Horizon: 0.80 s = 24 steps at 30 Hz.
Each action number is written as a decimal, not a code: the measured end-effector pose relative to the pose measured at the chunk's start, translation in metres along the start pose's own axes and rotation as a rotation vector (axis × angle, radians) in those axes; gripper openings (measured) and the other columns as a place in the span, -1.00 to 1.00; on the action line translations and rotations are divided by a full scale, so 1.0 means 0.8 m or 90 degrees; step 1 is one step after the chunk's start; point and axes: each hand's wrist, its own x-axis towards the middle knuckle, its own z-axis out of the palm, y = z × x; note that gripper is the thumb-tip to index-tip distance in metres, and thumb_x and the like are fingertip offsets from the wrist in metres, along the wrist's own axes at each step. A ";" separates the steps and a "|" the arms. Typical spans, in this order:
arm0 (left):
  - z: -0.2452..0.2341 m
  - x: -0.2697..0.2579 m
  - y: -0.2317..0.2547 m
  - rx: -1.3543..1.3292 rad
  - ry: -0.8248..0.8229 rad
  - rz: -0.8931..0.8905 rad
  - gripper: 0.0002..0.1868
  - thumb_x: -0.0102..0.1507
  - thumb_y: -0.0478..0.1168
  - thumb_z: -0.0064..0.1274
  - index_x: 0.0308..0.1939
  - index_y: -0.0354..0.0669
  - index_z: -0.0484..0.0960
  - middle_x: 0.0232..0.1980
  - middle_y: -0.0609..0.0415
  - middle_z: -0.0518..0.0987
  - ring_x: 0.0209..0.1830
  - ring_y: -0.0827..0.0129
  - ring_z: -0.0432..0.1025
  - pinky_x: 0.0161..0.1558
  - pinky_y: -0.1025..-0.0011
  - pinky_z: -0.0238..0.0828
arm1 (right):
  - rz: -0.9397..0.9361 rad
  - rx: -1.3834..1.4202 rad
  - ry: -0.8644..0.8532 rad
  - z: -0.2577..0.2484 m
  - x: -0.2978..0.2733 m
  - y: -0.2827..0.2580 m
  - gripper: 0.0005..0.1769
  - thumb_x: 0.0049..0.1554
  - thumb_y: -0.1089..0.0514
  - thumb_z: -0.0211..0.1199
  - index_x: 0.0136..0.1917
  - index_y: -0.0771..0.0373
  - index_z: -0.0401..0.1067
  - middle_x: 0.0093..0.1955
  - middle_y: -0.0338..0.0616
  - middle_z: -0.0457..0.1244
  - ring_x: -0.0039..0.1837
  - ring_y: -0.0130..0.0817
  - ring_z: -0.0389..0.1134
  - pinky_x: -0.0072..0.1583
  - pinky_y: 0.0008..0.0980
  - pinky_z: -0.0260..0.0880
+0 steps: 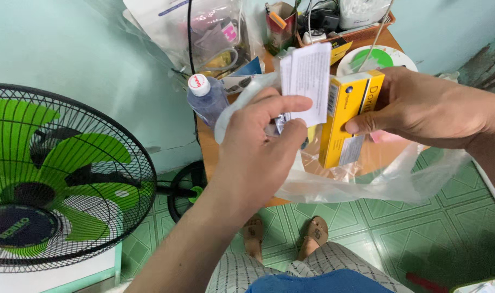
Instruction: The person unpacks a plastic bag and removes several small boxes and packets, placing them on a red stool. The items include medicine boxes and other packaged goods.
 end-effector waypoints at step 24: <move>-0.023 0.015 -0.057 0.136 -0.007 -0.082 -0.79 0.11 -0.32 0.15 -0.18 -0.22 0.72 -0.13 0.00 0.71 -0.22 0.33 0.59 -0.16 0.36 0.50 | -0.032 0.001 0.257 0.030 -0.051 -0.056 -0.64 0.06 0.23 0.35 0.15 0.34 0.57 0.01 -0.10 0.45 0.04 -0.41 0.48 0.16 -0.31 0.45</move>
